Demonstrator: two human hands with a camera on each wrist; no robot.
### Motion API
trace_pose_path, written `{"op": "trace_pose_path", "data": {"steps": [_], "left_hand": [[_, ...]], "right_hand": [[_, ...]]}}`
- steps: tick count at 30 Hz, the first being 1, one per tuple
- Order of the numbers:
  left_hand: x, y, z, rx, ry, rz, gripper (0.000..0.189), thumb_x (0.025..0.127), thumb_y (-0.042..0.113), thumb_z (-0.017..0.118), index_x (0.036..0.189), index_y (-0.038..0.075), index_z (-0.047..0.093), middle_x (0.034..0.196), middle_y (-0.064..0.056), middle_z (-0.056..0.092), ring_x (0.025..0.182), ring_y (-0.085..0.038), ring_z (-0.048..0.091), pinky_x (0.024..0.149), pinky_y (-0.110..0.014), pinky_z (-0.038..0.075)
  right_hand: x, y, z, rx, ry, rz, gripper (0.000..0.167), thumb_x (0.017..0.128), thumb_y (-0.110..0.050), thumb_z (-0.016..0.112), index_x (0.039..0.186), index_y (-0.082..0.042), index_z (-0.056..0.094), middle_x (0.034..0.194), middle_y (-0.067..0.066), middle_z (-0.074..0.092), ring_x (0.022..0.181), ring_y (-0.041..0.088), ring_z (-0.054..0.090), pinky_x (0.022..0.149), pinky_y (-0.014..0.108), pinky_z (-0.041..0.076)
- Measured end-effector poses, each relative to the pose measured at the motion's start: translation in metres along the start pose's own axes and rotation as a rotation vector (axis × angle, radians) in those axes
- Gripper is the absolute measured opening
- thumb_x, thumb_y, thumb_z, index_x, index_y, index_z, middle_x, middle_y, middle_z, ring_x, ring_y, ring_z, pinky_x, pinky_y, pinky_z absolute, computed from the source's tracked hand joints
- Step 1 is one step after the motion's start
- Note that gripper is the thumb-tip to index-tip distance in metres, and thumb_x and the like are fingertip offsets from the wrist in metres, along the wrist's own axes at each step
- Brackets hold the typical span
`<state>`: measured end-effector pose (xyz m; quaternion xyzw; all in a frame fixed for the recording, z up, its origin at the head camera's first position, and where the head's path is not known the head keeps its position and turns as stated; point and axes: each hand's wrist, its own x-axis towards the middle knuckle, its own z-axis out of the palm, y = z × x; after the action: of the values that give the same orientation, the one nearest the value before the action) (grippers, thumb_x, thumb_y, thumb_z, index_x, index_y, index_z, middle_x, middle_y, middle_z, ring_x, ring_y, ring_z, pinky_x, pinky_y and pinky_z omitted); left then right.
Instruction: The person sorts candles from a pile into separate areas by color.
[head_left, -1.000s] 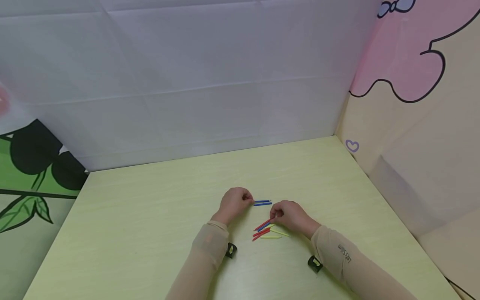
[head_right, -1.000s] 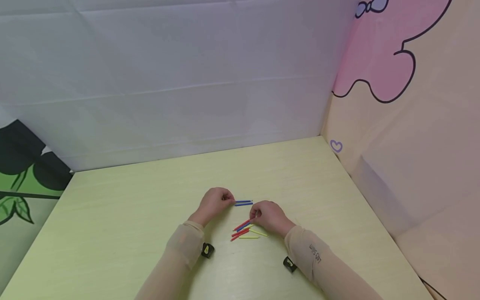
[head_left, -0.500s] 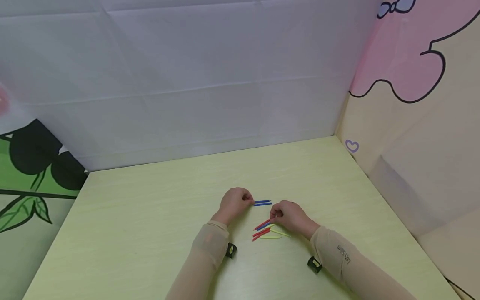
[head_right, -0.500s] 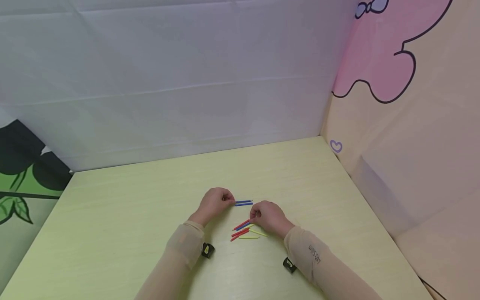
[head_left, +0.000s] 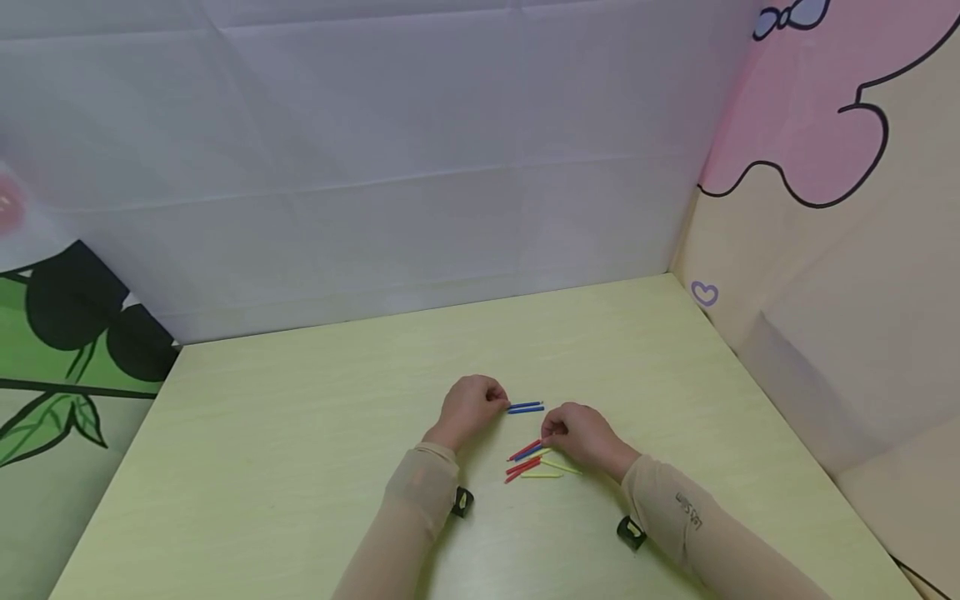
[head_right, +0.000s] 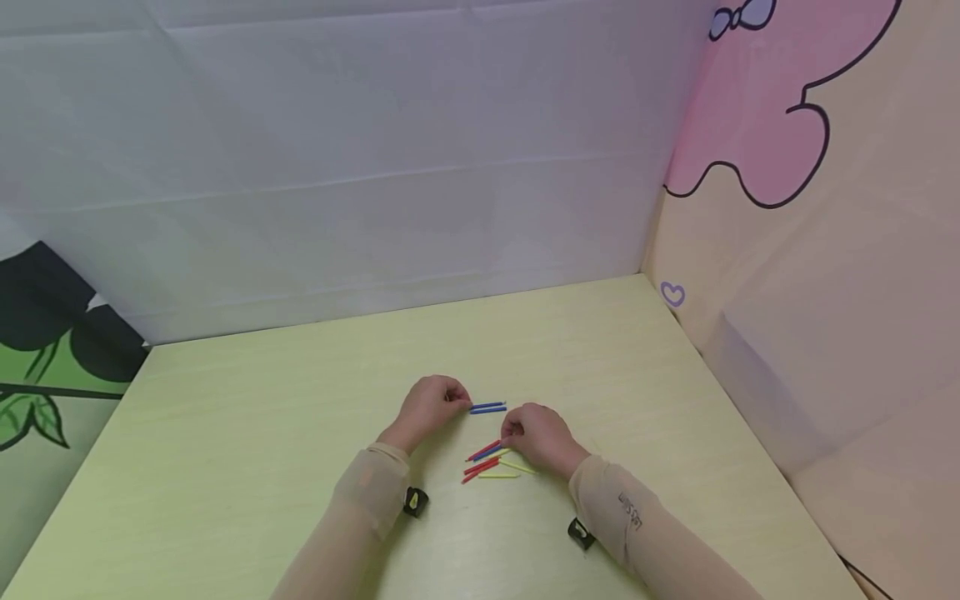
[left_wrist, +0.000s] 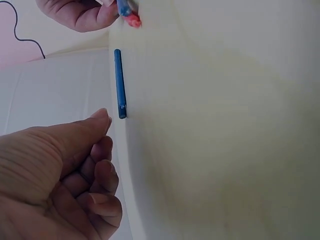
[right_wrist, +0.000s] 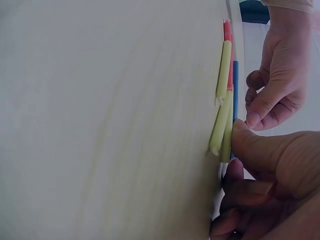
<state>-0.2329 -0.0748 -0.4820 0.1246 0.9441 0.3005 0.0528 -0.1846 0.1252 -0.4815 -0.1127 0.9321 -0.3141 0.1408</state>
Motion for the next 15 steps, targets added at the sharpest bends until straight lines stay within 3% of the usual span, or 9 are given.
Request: {"op": "trace_pose_path", "data": {"steps": [15], "left_hand": [[-0.0103, 0.0085, -0.0074, -0.093, -0.022, 0.031, 0.007, 0.086, 0.019, 0.075, 0.082, 0.014, 0.074, 0.071, 0.007, 0.060, 0.067, -0.011, 0.050, 0.063, -0.026, 0.042]], "right_hand": [[0.0001, 0.0040, -0.0025, 0.083, 0.046, -0.034, 0.013, 0.087, -0.009, 0.073, 0.078, -0.016, 0.066, 0.072, -0.005, 0.055, 0.072, 0.014, 0.049, 0.072, 0.033, 0.041]]}}
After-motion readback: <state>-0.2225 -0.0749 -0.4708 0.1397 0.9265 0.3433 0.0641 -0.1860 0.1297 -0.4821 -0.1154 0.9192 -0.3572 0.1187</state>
